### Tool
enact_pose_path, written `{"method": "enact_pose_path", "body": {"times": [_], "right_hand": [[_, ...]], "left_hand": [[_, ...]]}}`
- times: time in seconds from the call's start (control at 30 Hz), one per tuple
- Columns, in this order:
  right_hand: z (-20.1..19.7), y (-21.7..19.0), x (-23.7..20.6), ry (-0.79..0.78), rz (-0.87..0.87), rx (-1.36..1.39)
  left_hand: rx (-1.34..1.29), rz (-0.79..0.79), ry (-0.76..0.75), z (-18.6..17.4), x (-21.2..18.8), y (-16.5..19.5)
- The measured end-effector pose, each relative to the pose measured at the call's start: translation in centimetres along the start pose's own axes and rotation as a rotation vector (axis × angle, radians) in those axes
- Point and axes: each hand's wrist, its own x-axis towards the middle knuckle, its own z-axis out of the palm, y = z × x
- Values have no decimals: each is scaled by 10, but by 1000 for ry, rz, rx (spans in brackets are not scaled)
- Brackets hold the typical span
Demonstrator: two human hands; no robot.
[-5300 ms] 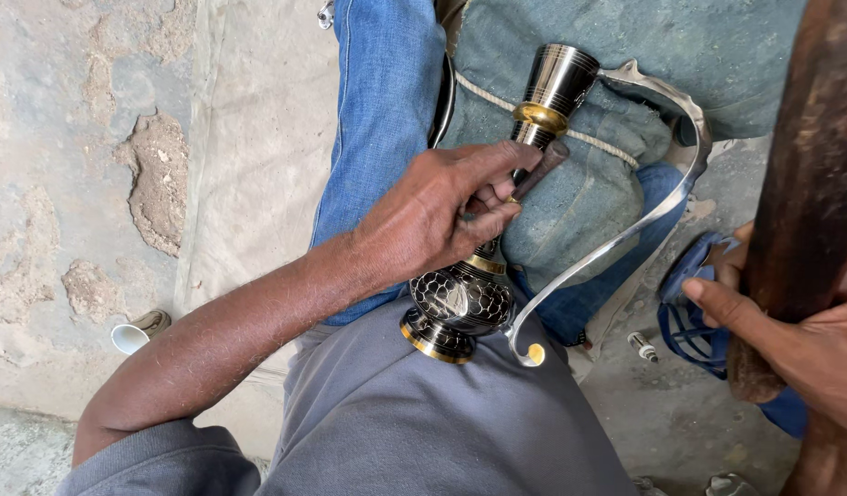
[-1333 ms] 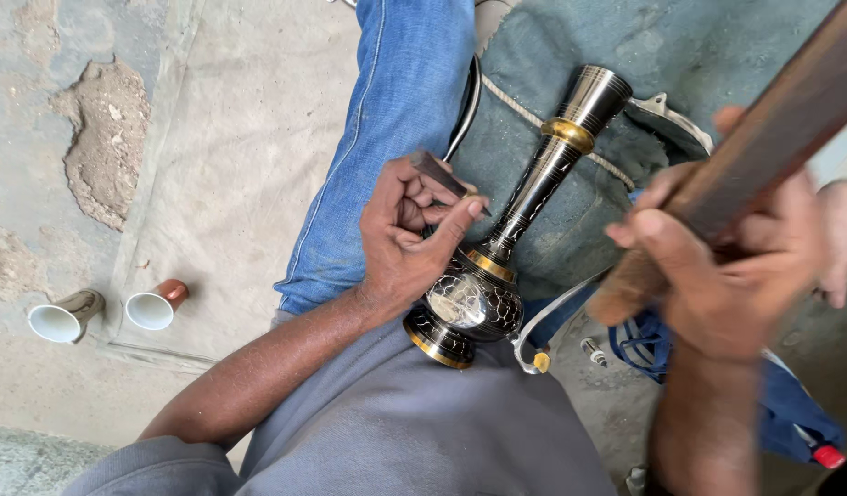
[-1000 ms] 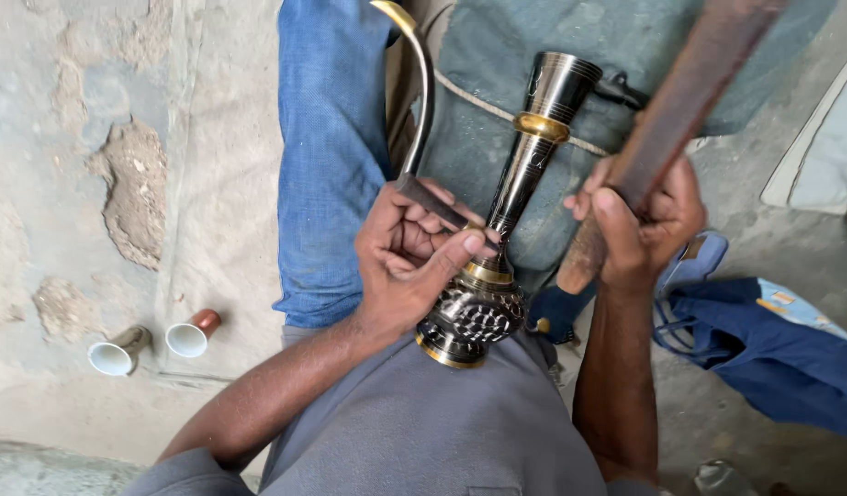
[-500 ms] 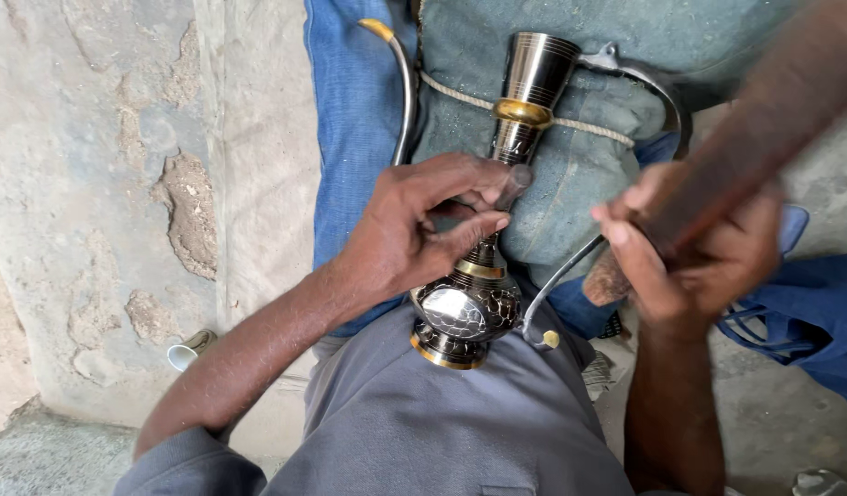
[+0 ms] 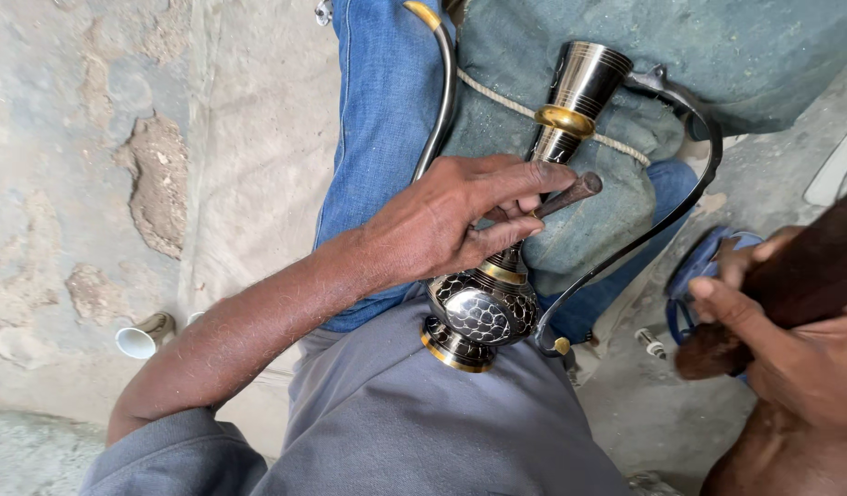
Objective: The person sits on the ground and repeatedly hammers a decorative metal object using a wooden mallet and a metal punch. They rotate the object to work on different sections of the handle and body.
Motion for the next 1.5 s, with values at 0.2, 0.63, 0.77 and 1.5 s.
{"method": "enact_pose_path", "body": {"times": [0.2,0.63,0.77,1.5], "right_hand": [[-22,-3,10,-62,-74,-168],[7,-44,-25,71,-25,-558],[14,-29,-27,69,-17,-522],[-75,-8,42,-204,-214,-912]], "left_hand": [[-22,40,13,-4,5,-6],[26,114,-235,0,35,-6],[-65,287,-100,-1,23,-19],[-214,219,227,15,-13,-53]]}}
